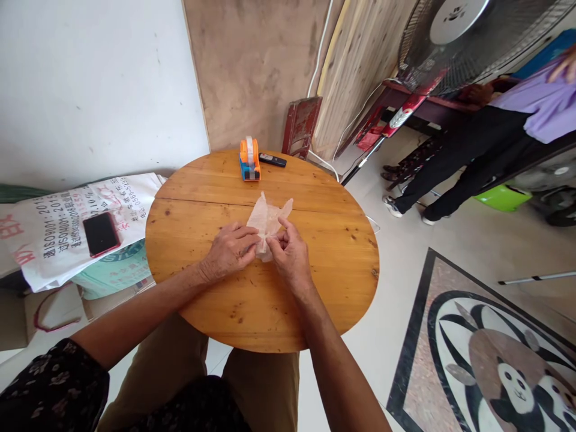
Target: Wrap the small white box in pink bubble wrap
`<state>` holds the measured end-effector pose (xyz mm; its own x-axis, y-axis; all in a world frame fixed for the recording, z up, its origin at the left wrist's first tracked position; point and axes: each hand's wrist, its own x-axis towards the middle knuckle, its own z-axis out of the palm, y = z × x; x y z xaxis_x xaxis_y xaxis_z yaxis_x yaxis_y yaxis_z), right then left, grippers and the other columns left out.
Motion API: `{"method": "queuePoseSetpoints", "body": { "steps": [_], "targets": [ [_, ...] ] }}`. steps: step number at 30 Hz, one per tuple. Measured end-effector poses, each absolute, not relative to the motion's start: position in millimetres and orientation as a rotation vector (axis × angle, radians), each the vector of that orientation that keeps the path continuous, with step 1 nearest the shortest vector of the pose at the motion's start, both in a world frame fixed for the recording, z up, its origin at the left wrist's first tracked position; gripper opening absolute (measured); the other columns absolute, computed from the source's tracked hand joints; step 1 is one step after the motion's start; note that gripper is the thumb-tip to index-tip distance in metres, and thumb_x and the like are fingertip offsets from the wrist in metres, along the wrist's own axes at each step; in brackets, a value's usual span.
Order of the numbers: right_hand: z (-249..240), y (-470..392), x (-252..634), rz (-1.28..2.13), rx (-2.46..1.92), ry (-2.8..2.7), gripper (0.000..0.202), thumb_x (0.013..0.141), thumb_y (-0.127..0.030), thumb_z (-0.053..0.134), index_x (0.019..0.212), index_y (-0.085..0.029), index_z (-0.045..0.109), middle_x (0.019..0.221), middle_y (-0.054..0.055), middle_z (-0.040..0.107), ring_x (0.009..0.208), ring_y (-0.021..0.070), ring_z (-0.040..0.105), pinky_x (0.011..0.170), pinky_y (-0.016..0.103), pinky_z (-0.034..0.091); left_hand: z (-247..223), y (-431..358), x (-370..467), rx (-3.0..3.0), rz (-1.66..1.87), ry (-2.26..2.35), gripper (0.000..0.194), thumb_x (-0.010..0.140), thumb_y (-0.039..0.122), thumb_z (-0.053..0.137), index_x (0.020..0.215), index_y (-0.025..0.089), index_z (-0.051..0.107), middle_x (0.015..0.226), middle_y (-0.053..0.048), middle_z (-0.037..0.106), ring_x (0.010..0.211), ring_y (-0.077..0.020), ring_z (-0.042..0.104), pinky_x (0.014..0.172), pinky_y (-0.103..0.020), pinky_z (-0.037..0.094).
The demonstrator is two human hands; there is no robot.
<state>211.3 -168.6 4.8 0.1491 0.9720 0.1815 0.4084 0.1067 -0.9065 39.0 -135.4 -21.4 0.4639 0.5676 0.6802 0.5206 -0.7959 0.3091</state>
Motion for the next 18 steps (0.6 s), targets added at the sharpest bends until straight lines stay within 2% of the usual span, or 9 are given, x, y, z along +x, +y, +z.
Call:
{"method": "queuePoseSetpoints", "body": {
  "steps": [4, 11, 15, 18],
  "targets": [
    [10, -159, 202, 0.709, -1.473, -1.501, 0.064, 0.079, -0.039, 0.059, 0.135, -0.010, 0.048, 0.073, -0.002, 0.059, 0.066, 0.0155, 0.058, 0.061, 0.030, 0.049, -22, -134, 38, 2.606, 1.248, 0.981, 0.019, 0.088, 0.016, 0.054, 0.091, 0.019, 0.072, 0.102, -0.007, 0.073, 0.086, -0.0202, 0.059, 0.079, -0.035, 0.048],
    [18, -163, 199, 0.691, -1.592, -1.579, 0.058, 0.082, -0.040, 0.056, 0.131, -0.008, 0.054, 0.084, 0.007, 0.069, 0.071, 0.0188, 0.064, 0.069, 0.034, 0.053, -25, -132, 43, 2.523, 1.277, 0.897, 0.020, 0.087, 0.013, 0.052, 0.096, 0.017, 0.070, 0.105, -0.008, 0.072, 0.086, -0.0189, 0.061, 0.083, -0.034, 0.051],
    [23, -176, 201, 0.809, -1.558, -1.558, 0.053, 0.088, -0.038, 0.049, 0.134, -0.012, 0.052, 0.092, 0.008, 0.072, 0.067, 0.0173, 0.065, 0.066, 0.033, 0.054, -24, -133, 44, 2.433, 1.256, 0.891, 0.020, 0.084, 0.012, 0.053, 0.098, 0.017, 0.067, 0.101, -0.009, 0.071, 0.089, -0.0200, 0.063, 0.085, -0.036, 0.051],
    [23, -180, 202, 0.854, -1.504, -1.583, 0.050, 0.085, -0.030, 0.049, 0.133, -0.015, 0.051, 0.103, 0.009, 0.072, 0.069, 0.0161, 0.066, 0.068, 0.033, 0.055, -24, -135, 44, 2.350, 1.218, 0.951, 0.030, 0.081, 0.012, 0.055, 0.110, 0.017, 0.062, 0.099, -0.009, 0.070, 0.090, -0.0217, 0.062, 0.083, -0.037, 0.053]
  ]
}}
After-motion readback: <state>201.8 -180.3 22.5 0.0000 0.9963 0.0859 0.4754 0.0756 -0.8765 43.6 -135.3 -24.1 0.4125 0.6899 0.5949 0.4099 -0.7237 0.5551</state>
